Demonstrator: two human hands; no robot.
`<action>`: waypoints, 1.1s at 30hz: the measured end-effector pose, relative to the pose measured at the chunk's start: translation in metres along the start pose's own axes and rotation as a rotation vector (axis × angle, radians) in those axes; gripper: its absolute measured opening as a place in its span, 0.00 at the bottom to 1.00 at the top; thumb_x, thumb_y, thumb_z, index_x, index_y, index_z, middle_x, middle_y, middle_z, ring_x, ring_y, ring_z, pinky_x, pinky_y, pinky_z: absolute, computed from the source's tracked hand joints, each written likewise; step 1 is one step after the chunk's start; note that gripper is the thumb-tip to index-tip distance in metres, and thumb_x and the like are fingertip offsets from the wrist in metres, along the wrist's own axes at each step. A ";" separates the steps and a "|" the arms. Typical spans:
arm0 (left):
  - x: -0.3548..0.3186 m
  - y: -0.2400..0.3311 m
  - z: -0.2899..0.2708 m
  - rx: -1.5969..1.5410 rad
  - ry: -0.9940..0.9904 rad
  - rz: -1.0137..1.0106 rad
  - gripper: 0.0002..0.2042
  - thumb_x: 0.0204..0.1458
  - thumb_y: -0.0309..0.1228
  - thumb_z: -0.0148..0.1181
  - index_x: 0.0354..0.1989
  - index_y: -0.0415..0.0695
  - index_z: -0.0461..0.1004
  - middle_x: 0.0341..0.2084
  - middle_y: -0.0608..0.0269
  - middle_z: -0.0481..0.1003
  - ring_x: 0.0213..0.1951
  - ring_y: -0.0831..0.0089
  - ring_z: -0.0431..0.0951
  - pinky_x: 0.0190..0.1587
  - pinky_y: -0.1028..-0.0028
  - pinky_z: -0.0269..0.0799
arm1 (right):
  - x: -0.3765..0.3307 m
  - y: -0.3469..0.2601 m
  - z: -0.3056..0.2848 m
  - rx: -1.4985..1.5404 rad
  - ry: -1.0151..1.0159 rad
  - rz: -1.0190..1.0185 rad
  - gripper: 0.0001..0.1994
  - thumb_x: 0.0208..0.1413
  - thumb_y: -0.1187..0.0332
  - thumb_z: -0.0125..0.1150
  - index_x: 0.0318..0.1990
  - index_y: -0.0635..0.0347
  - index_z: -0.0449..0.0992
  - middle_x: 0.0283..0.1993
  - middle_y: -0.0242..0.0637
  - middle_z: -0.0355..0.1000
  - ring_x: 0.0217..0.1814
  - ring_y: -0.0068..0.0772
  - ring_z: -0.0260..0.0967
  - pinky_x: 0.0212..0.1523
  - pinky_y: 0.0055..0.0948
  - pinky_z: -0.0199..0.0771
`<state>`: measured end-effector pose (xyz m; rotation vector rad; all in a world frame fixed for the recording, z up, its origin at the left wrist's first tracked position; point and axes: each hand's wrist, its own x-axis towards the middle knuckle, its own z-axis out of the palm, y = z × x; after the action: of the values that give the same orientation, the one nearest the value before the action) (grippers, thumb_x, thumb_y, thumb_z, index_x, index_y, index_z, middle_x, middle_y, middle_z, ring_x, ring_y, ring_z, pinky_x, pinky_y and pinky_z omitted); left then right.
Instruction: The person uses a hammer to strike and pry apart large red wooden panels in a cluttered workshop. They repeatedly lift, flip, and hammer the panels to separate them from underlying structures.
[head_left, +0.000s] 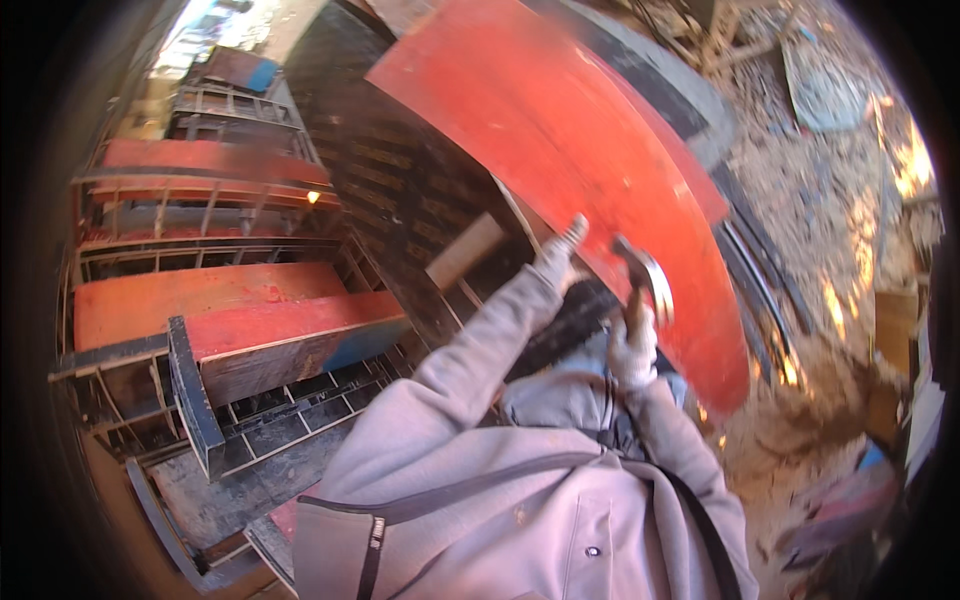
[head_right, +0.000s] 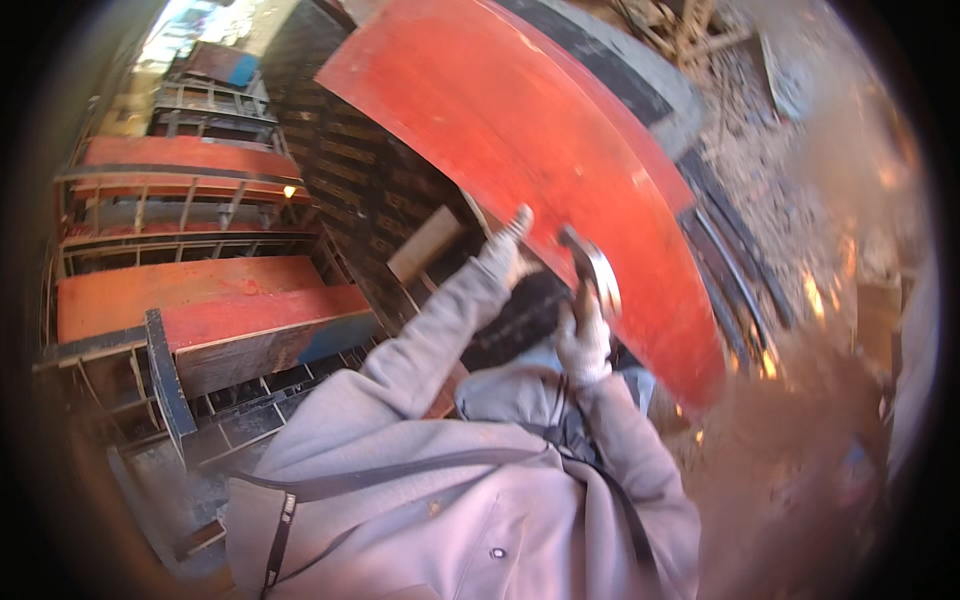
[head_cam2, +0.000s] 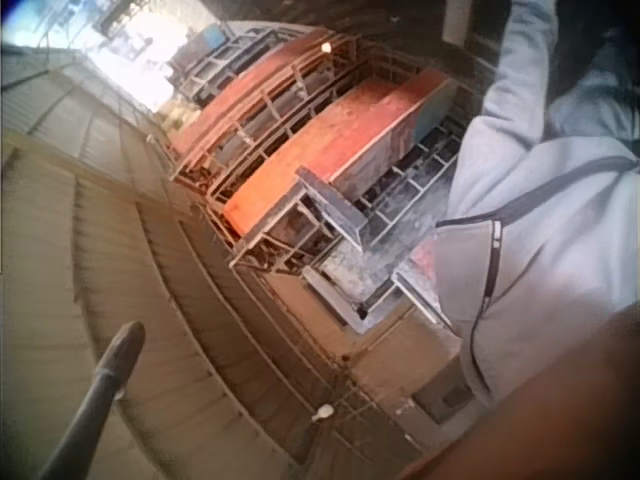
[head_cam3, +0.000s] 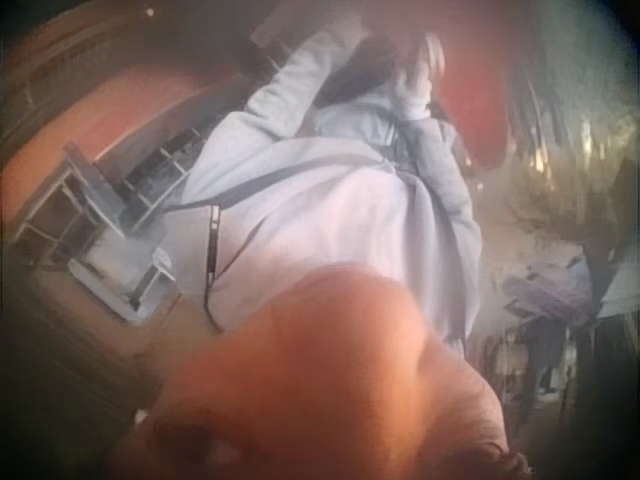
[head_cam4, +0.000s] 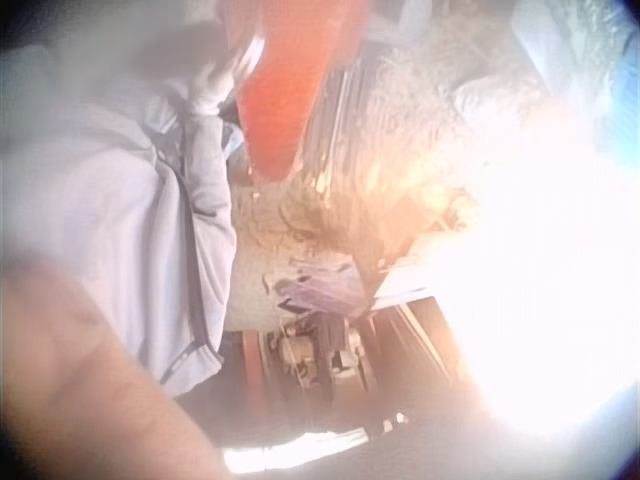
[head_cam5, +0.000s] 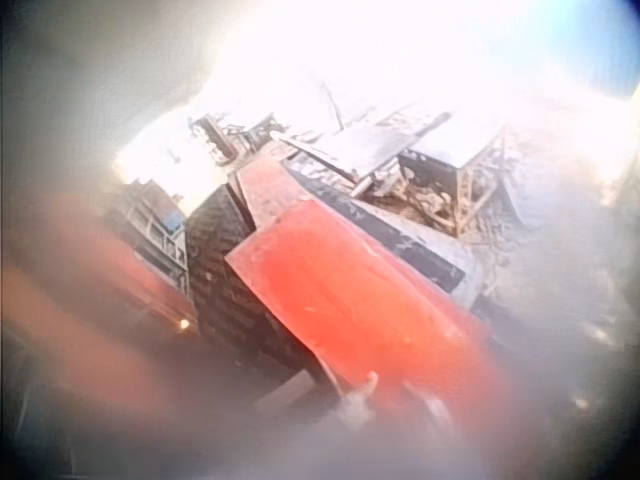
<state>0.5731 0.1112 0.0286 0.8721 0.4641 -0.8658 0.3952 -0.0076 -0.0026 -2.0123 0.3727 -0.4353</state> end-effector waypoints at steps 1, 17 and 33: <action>0.000 -0.004 0.013 0.141 0.172 0.100 0.38 0.54 0.52 0.68 0.68 0.45 0.62 0.58 0.55 0.70 0.58 0.56 0.73 0.54 0.47 0.78 | -0.009 0.017 0.008 -0.025 0.119 -0.078 0.27 0.62 0.69 0.62 0.68 0.60 0.64 0.39 0.58 0.78 0.37 0.51 0.81 0.37 0.47 0.78; 0.030 -0.005 -0.028 -0.104 0.252 0.004 0.45 0.49 0.67 0.63 0.67 0.45 0.64 0.63 0.49 0.69 0.62 0.50 0.71 0.61 0.44 0.67 | 0.070 -0.061 -0.092 0.345 -0.060 0.447 0.10 0.68 0.62 0.58 0.37 0.55 0.67 0.20 0.25 0.61 0.14 0.17 0.58 0.14 0.22 0.59; 0.046 -0.029 -0.064 0.962 -0.138 0.347 0.32 0.40 0.23 0.80 0.57 0.42 0.73 0.50 0.61 0.78 0.53 0.66 0.78 0.54 0.64 0.79 | 0.033 -0.050 -0.148 0.547 0.156 0.949 0.14 0.63 0.56 0.63 0.38 0.56 0.70 0.21 0.28 0.64 0.14 0.23 0.62 0.14 0.26 0.63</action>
<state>0.5748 0.1324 -0.0529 1.6946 -0.2728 -0.8045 0.3613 -0.1142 0.1109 -1.0977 1.1016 -0.0647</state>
